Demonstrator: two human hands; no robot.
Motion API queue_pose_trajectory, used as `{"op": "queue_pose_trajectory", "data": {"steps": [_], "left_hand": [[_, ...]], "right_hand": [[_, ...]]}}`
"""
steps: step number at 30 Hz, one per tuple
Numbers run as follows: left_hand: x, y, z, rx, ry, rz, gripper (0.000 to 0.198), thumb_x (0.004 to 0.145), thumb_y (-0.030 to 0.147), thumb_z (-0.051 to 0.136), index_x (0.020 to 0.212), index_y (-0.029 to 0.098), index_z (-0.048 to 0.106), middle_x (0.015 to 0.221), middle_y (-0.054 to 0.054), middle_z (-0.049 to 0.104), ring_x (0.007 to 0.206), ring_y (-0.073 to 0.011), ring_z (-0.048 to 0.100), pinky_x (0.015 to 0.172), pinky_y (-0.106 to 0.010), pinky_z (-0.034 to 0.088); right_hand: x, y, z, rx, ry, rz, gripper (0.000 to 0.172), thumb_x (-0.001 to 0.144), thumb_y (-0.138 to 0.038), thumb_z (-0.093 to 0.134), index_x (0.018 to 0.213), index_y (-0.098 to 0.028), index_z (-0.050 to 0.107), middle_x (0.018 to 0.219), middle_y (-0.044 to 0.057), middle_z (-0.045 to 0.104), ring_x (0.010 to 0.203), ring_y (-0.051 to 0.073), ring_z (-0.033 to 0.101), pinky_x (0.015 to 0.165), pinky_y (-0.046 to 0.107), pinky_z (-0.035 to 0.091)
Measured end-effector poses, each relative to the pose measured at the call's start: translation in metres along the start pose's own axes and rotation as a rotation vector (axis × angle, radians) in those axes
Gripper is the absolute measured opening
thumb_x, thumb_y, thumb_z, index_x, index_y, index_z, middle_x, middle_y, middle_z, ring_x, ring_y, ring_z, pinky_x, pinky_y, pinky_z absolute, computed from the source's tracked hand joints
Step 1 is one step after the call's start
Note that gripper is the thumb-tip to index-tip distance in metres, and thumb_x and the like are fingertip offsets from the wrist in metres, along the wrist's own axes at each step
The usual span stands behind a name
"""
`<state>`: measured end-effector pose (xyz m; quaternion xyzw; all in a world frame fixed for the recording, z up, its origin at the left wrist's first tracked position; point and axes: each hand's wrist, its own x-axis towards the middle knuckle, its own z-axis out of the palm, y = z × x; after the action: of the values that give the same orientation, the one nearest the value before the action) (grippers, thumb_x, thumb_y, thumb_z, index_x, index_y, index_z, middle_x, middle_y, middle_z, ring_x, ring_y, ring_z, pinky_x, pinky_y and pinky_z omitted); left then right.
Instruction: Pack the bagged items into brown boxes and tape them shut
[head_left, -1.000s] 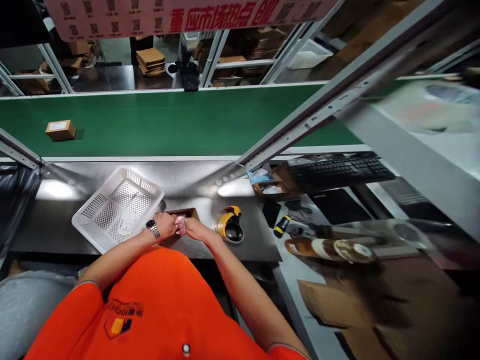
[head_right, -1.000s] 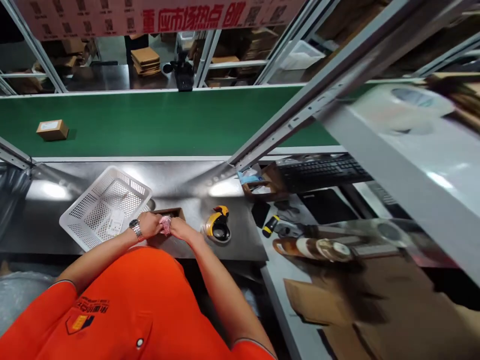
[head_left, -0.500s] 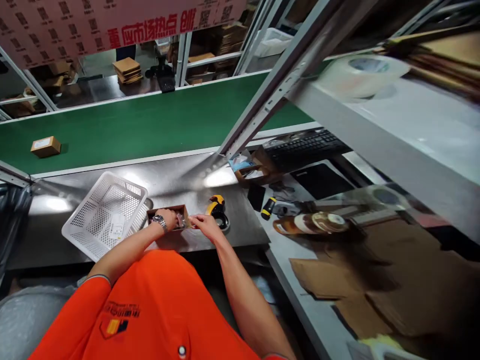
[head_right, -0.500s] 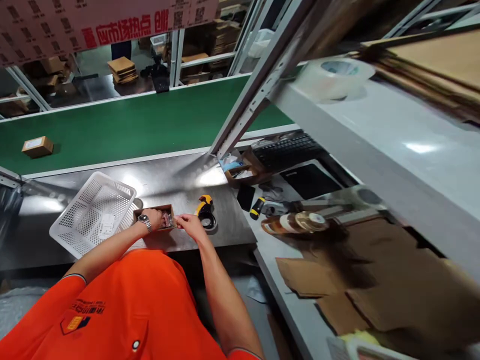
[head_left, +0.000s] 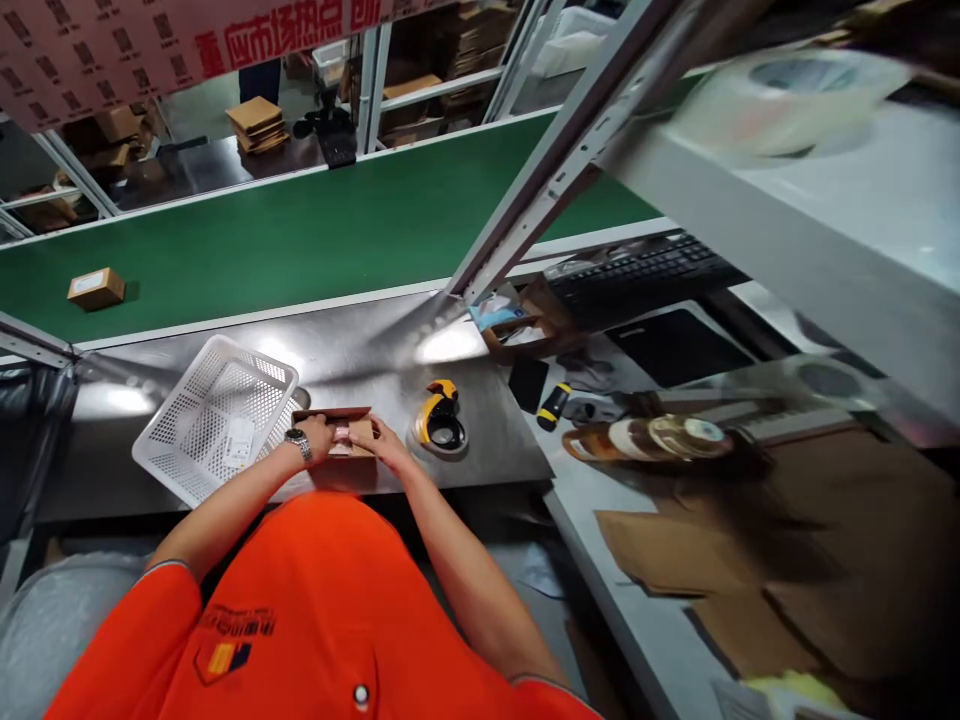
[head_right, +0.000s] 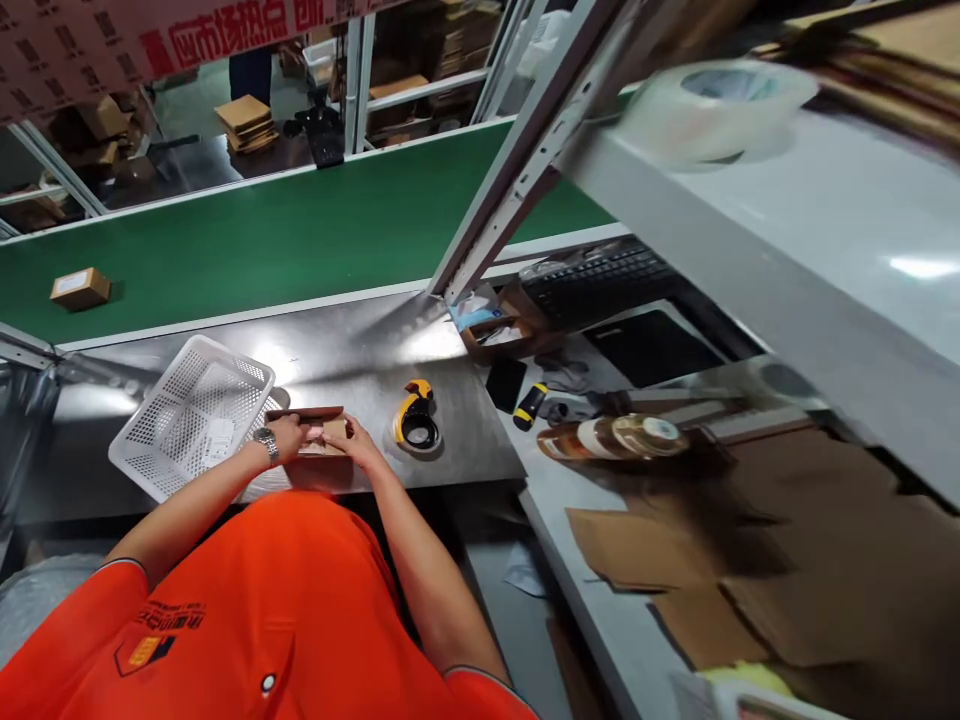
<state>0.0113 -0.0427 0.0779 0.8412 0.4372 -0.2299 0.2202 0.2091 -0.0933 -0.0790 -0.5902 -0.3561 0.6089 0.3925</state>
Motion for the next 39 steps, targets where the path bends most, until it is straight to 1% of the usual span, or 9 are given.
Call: {"op": "queue_pose_trajectory", "data": {"steps": [7, 14, 17, 19, 21, 25, 29, 35, 39], "left_hand": [[-0.017, -0.016, 0.017, -0.024, 0.140, -0.008, 0.043, 0.119, 0.023, 0.045, 0.138, 0.012, 0.082, 0.145, -0.025, 0.073, 0.140, -0.0360, 0.070, 0.116, -0.044, 0.059], [-0.016, -0.025, 0.020, -0.088, 0.102, 0.095, 0.032, 0.113, 0.030, 0.063, 0.118, 0.010, 0.089, 0.123, -0.024, 0.080, 0.122, -0.0377, 0.077, 0.112, -0.048, 0.061], [-0.031, -0.031, 0.033, -0.179, 0.291, 0.057, 0.041, 0.115, 0.034, 0.061, 0.146, 0.014, 0.080, 0.139, -0.024, 0.076, 0.134, -0.0375, 0.072, 0.121, -0.051, 0.058], [-0.043, -0.037, 0.052, -0.290, 0.502, -0.075, 0.056, 0.115, 0.036, 0.061, 0.167, 0.014, 0.063, 0.152, -0.026, 0.069, 0.144, -0.0379, 0.067, 0.128, -0.054, 0.055], [-0.053, -0.044, 0.075, -0.420, 0.592, -0.173, 0.070, 0.114, 0.038, 0.061, 0.176, 0.010, 0.048, 0.161, -0.029, 0.064, 0.152, -0.0389, 0.063, 0.134, -0.058, 0.051], [-0.048, -0.051, 0.110, -0.586, 0.393, -0.061, 0.092, 0.105, 0.044, 0.072, 0.181, 0.006, 0.037, 0.179, -0.033, 0.050, 0.170, -0.0427, 0.049, 0.141, -0.061, 0.044], [-0.026, -0.041, 0.114, -0.507, 0.298, -0.032, 0.089, 0.095, 0.050, 0.089, 0.167, 0.008, 0.058, 0.188, -0.035, 0.035, 0.180, -0.0530, 0.028, 0.144, -0.070, 0.034], [-0.007, -0.038, 0.108, -0.543, 0.463, -0.162, 0.048, 0.099, 0.052, 0.091, 0.129, 0.018, 0.076, 0.172, -0.025, 0.053, 0.160, -0.0449, 0.056, 0.138, -0.063, 0.045], [0.008, -0.044, 0.119, -0.769, 0.631, -0.300, 0.071, 0.084, 0.046, 0.105, 0.135, 0.018, 0.066, 0.153, -0.020, 0.062, 0.147, -0.0412, 0.063, 0.131, -0.062, 0.052]], "right_hand": [[-0.001, 0.003, 0.002, 0.129, -0.016, 0.048, 0.094, 0.055, -0.051, 0.107, 0.140, -0.026, 0.074, 0.131, 0.009, 0.087, 0.123, 0.034, 0.081, 0.118, 0.052, 0.063], [-0.007, 0.003, 0.002, 0.168, -0.006, 0.068, 0.088, 0.060, -0.048, 0.107, 0.139, -0.024, 0.075, 0.129, 0.010, 0.089, 0.120, 0.033, 0.082, 0.111, 0.046, 0.066], [-0.010, 0.000, 0.003, 0.166, -0.002, 0.070, 0.091, 0.058, -0.052, 0.108, 0.138, -0.024, 0.076, 0.127, 0.009, 0.089, 0.118, 0.032, 0.083, 0.111, 0.046, 0.065], [-0.012, 0.000, 0.004, 0.167, 0.004, 0.067, 0.091, 0.058, -0.056, 0.108, 0.137, -0.025, 0.077, 0.126, 0.009, 0.089, 0.117, 0.033, 0.083, 0.111, 0.047, 0.065], [-0.014, -0.001, 0.004, 0.168, 0.009, 0.059, 0.088, 0.059, -0.058, 0.107, 0.135, -0.025, 0.078, 0.123, 0.009, 0.089, 0.118, 0.034, 0.083, 0.111, 0.048, 0.065], [-0.018, -0.004, 0.004, 0.164, 0.009, 0.063, 0.084, 0.059, -0.056, 0.107, 0.132, -0.026, 0.079, 0.120, 0.009, 0.090, 0.119, 0.035, 0.082, 0.110, 0.049, 0.065], [-0.018, -0.008, 0.003, 0.128, 0.006, 0.068, 0.082, 0.058, -0.058, 0.106, 0.129, -0.027, 0.078, 0.122, 0.009, 0.089, 0.119, 0.035, 0.082, 0.111, 0.049, 0.065], [-0.014, -0.004, 0.000, 0.145, 0.017, 0.136, 0.074, 0.063, -0.059, 0.098, 0.127, -0.029, 0.076, 0.119, 0.006, 0.089, 0.113, 0.030, 0.083, 0.104, 0.044, 0.066], [-0.014, -0.007, -0.011, 0.092, 0.023, 0.207, 0.055, 0.075, -0.069, 0.083, 0.114, -0.031, 0.075, 0.112, 0.005, 0.088, 0.107, 0.028, 0.083, 0.090, 0.040, 0.068]]}}
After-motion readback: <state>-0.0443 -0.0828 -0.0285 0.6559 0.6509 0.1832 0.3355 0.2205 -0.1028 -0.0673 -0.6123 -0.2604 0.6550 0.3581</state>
